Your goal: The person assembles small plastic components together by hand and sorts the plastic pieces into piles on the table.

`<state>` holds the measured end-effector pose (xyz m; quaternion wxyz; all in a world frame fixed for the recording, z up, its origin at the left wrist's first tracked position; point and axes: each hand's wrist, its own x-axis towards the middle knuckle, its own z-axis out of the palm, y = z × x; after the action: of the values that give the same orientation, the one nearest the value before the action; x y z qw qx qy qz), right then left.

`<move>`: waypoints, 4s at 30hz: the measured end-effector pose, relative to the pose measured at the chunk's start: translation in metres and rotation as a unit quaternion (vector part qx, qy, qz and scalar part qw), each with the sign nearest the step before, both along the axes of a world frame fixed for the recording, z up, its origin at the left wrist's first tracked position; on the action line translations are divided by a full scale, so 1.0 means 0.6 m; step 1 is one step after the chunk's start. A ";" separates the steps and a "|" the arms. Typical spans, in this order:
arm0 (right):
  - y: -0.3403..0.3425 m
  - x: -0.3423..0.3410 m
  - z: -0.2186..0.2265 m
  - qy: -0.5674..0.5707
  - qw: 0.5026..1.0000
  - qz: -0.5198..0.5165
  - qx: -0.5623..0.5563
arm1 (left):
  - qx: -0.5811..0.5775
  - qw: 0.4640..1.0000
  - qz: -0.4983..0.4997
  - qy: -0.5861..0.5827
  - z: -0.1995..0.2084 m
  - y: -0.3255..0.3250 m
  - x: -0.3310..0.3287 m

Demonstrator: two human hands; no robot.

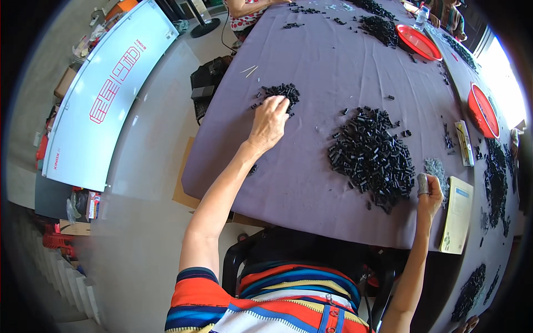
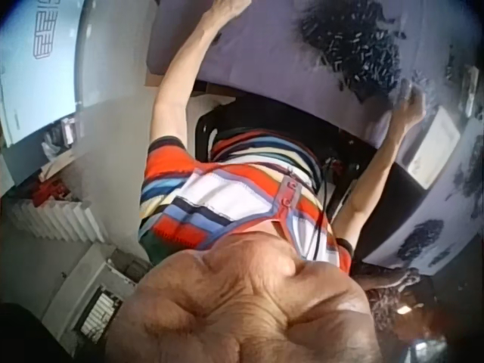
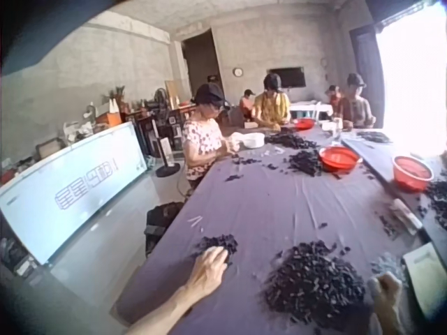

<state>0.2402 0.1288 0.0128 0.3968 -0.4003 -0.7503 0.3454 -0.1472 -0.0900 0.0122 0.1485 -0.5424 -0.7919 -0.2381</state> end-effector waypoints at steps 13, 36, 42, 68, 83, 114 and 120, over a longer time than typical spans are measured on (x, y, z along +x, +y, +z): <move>0.078 0.015 -0.068 0.053 0.998 -0.020 0.000 | -0.021 0.989 -0.132 -0.069 0.006 -0.064 0.014; 0.080 0.018 -0.061 0.085 0.995 -0.004 -0.043 | -0.035 0.993 -0.109 -0.042 -0.002 -0.041 -0.054; 0.083 0.020 -0.061 0.081 0.996 -0.008 -0.034 | 0.009 0.991 -0.103 -0.087 0.000 -0.076 -0.038; 0.076 0.012 -0.054 0.089 0.995 0.005 -0.044 | -0.049 0.992 -0.105 -0.047 0.010 -0.021 -0.036; 0.076 0.012 -0.060 0.056 0.998 0.005 -0.028 | -0.047 0.990 -0.111 -0.076 0.004 0.033 -0.025; 0.076 0.007 -0.056 0.053 0.998 -0.007 -0.021 | -0.049 0.981 -0.187 -0.019 0.013 -0.045 0.099; 0.072 0.004 -0.048 0.047 0.999 -0.010 -0.023 | -0.025 0.976 -0.213 -0.035 0.013 -0.036 0.104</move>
<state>0.2424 0.1718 -0.0160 0.4253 -0.4002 -0.7187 0.3774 -0.0848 -0.1116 0.0202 0.0527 -0.6932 -0.6688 -0.2635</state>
